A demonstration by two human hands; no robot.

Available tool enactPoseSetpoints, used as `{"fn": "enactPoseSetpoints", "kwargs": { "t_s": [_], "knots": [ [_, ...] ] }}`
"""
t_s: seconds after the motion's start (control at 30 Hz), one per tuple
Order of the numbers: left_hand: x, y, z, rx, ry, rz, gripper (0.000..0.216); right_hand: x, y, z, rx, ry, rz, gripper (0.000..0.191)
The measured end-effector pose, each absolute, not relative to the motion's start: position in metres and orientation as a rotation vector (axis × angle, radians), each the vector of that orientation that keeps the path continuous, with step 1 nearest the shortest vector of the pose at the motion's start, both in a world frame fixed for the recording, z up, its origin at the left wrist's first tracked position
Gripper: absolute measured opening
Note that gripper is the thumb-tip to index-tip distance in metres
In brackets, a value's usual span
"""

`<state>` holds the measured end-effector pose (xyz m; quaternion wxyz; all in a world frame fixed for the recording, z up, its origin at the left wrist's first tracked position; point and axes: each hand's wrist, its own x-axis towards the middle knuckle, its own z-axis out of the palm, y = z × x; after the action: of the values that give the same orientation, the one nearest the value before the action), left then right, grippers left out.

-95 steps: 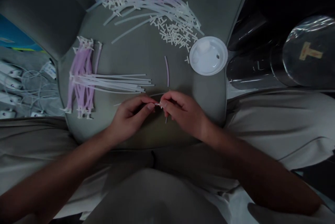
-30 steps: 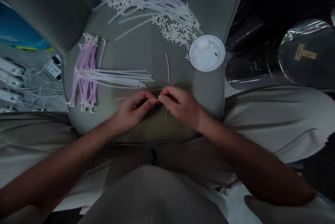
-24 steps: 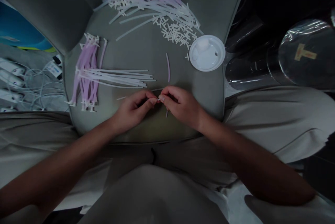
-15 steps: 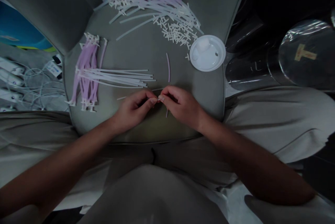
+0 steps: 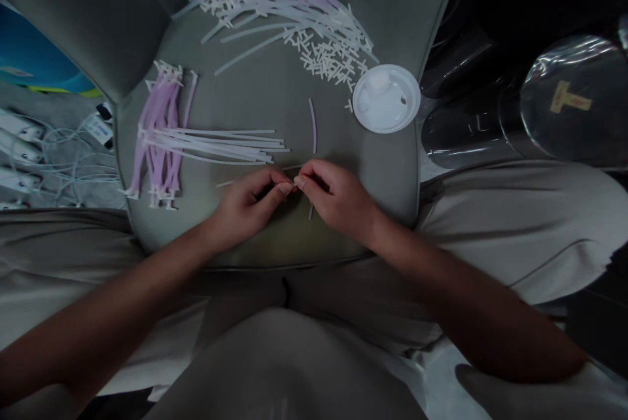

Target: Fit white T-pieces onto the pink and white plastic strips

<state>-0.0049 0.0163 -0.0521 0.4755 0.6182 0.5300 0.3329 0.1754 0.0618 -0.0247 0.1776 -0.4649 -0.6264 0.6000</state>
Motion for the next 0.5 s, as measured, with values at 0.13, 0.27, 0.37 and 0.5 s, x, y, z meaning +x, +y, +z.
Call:
{"fn": "enactPoseSetpoints", "kwargs": {
  "t_s": [0.13, 0.27, 0.37, 0.5],
  "knots": [
    [-0.0044, 0.0162, -0.0526, 1.526, 1.312, 0.813, 0.024, 0.1757, 0.0619, -0.0251, -1.282, -1.767, 1.704, 0.018],
    [-0.0042, 0.0154, -0.0537, 1.532, 1.309, 0.834, 0.024, 0.1757, 0.0606, -0.0246, -1.286, -1.781, 1.689, 0.019],
    [-0.0044, 0.0146, -0.0539, 1.540, 1.309, 0.846, 0.022, 0.1748, 0.0589, -0.0243, -1.308, -1.794, 1.658, 0.019],
    [-0.0045, 0.0139, -0.0536, 1.555, 1.312, 0.842, 0.023, 0.1738, 0.0567, -0.0262, -1.323, -1.817, 1.608, 0.020]
  ]
}}
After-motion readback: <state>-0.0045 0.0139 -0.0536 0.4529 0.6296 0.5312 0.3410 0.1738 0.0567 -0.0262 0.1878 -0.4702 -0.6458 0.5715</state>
